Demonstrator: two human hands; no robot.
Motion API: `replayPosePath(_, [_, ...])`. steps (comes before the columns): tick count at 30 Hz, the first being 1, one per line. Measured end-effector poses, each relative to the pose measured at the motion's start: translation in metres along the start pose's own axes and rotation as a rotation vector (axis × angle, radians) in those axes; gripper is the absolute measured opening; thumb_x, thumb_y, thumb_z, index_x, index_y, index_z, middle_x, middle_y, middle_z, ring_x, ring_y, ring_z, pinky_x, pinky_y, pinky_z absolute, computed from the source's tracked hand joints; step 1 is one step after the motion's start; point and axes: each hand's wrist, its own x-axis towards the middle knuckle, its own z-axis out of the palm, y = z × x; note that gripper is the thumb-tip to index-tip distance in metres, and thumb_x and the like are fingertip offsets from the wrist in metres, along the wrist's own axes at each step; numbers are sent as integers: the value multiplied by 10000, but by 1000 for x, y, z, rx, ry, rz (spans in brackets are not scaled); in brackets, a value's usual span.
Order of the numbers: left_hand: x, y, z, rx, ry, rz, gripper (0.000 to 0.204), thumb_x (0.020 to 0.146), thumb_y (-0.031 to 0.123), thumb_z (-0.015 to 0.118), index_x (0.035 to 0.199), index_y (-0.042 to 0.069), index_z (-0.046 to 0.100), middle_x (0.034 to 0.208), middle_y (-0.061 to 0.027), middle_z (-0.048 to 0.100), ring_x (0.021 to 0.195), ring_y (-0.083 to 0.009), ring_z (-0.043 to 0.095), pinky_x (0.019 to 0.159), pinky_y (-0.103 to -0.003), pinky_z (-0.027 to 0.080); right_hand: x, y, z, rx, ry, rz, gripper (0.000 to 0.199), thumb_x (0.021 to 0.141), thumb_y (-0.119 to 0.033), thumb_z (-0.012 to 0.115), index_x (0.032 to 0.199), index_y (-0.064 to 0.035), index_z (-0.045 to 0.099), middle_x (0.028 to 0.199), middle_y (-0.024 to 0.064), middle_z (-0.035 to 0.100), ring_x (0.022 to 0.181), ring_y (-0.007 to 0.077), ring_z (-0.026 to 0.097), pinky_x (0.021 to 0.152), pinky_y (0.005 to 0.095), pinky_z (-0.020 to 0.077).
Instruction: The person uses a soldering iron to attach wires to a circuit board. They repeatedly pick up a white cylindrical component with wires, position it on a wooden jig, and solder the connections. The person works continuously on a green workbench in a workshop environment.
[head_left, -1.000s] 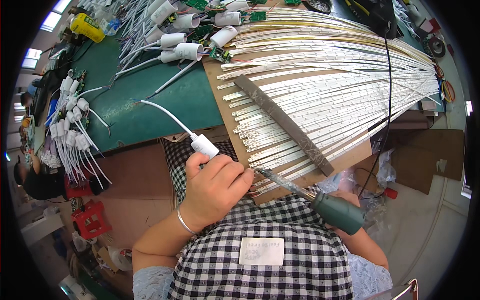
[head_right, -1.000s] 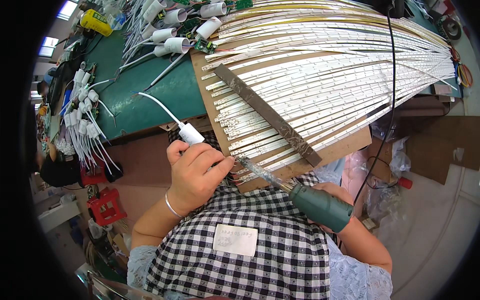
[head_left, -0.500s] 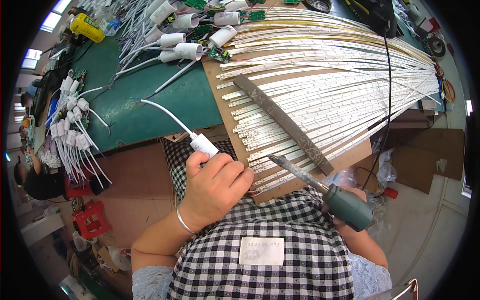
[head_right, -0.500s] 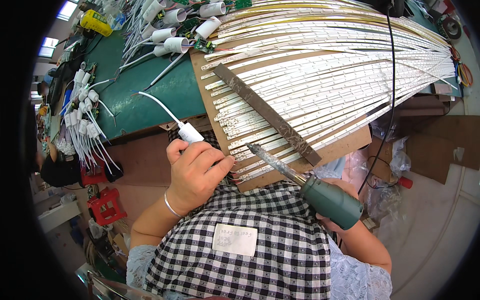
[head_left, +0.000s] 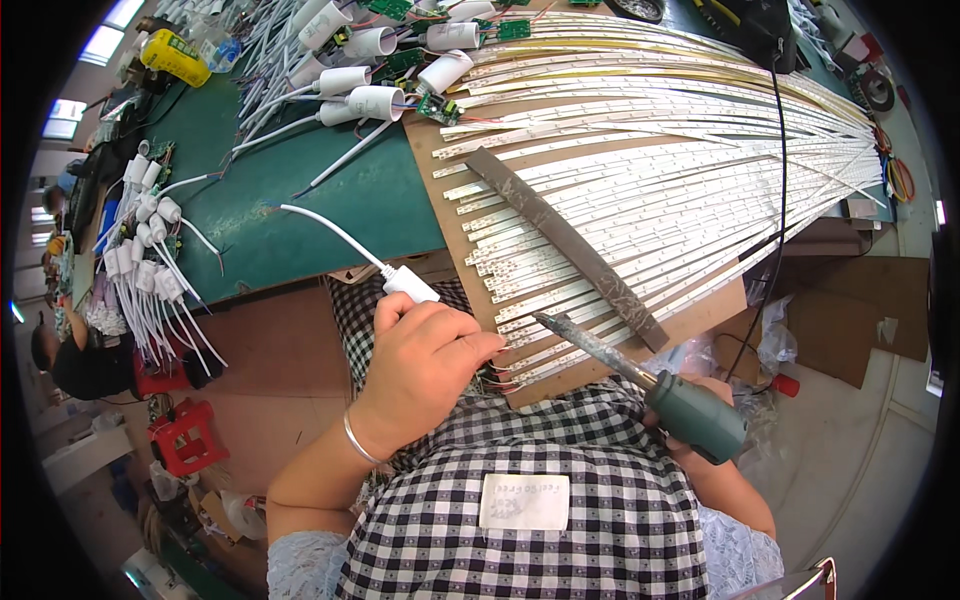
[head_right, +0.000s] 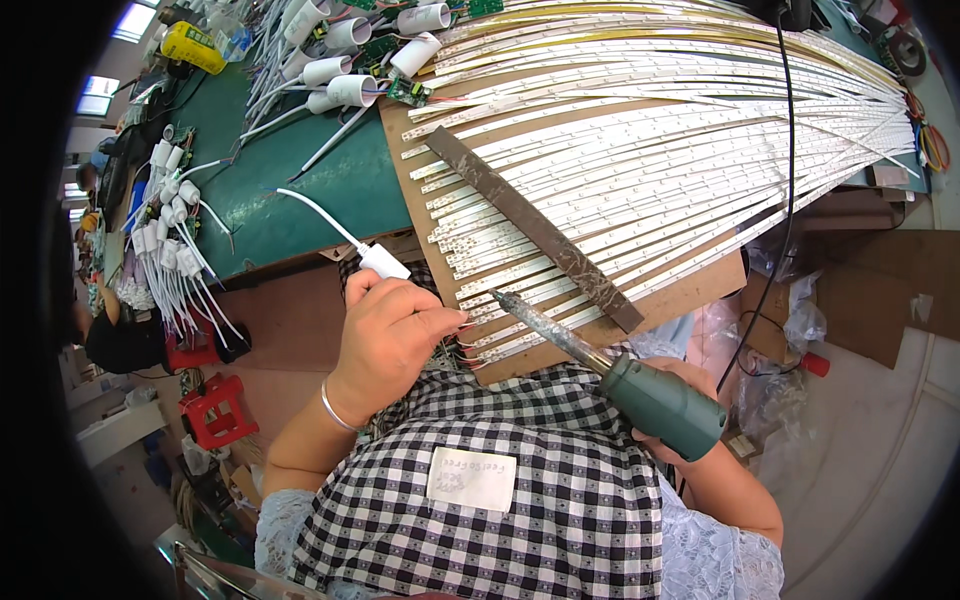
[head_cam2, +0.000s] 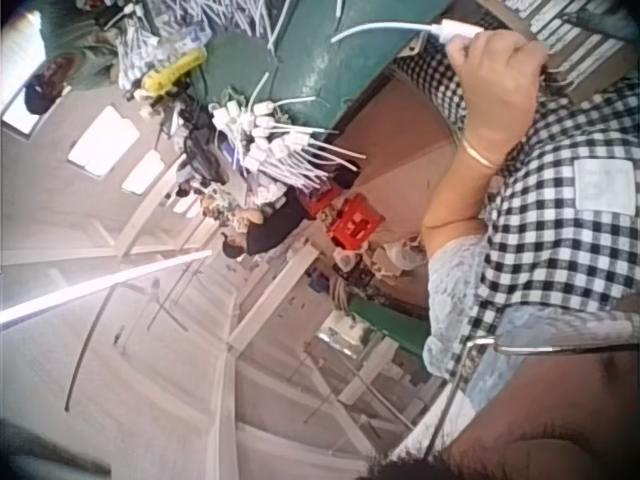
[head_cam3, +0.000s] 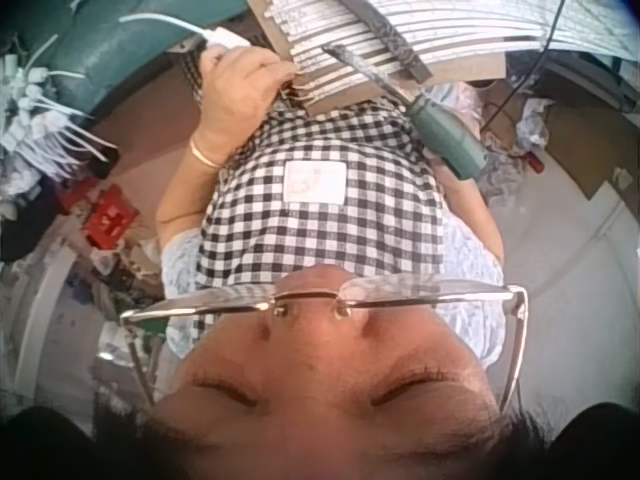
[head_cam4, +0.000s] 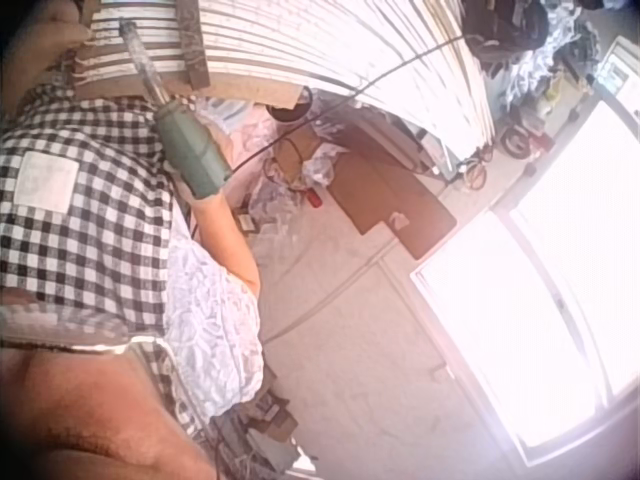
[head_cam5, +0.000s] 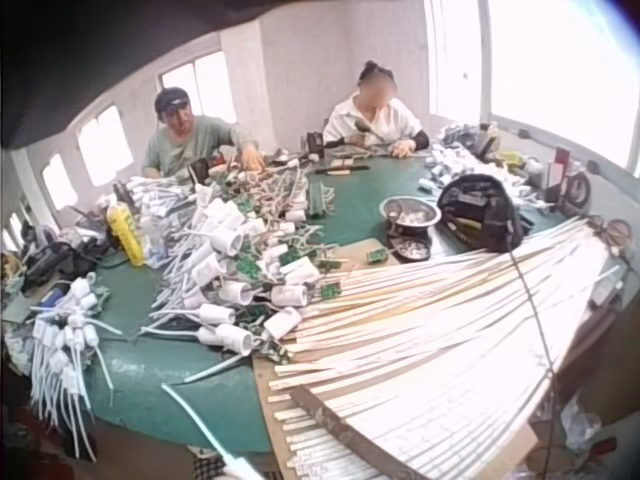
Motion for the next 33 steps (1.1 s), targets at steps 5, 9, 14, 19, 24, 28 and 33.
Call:
replayPosePath(5, [-1,6,5,-67,32,-138,180,708,79,766,860,130,683,805,16,611,753,-186,578,784,-364,341,-2,0,-3,-56,-17,8,424,797,-310,757,1028,28,646,915,106,663,812,243,631,743,326,498])
replayPosePath(9, [3,13,7,48,62,-115,195,687,69,762,838,124,652,817,5,609,795,-202,580,794,-374,350,-7,5,-2,-45,16,10,452,807,-318,747,1065,39,644,934,116,665,819,244,635,747,332,504])
replayPosePath(14, [5,17,15,128,103,-27,205,684,62,749,841,109,627,826,-4,593,822,-219,575,795,-387,373,-7,2,-3,-40,13,3,470,819,-323,741,1086,50,636,998,129,664,857,240,643,771,331,509])
replayPosePath(19, [3,13,13,66,36,-59,189,702,55,737,848,104,627,827,-10,587,793,-219,575,781,-373,379,-25,9,-18,-117,-8,79,470,830,-317,739,1096,55,629,1082,152,639,932,236,642,824,336,511])
replayPosePath(24, [5,11,10,-19,6,-122,135,738,78,723,832,100,630,812,-20,602,748,-213,559,752,-365,364,-44,27,-14,-188,105,46,401,852,-277,726,1097,27,633,1168,162,591,987,233,629,853,331,500])
replayPosePath(28, [9,14,9,-69,-36,-194,94,761,95,705,819,102,631,789,-8,606,730,-204,550,744,-361,346,-41,27,-19,-290,48,0,391,849,-265,732,1092,24,631,1146,154,604,956,229,635,831,331,502])
replayPosePath(33, [11,20,10,35,-24,-184,89,757,86,695,799,107,619,771,-1,595,719,-202,554,741,-365,335,-19,8,-11,-157,51,-21,410,831,-286,749,1064,29,629,1009,131,653,847,225,651,755,329,515])
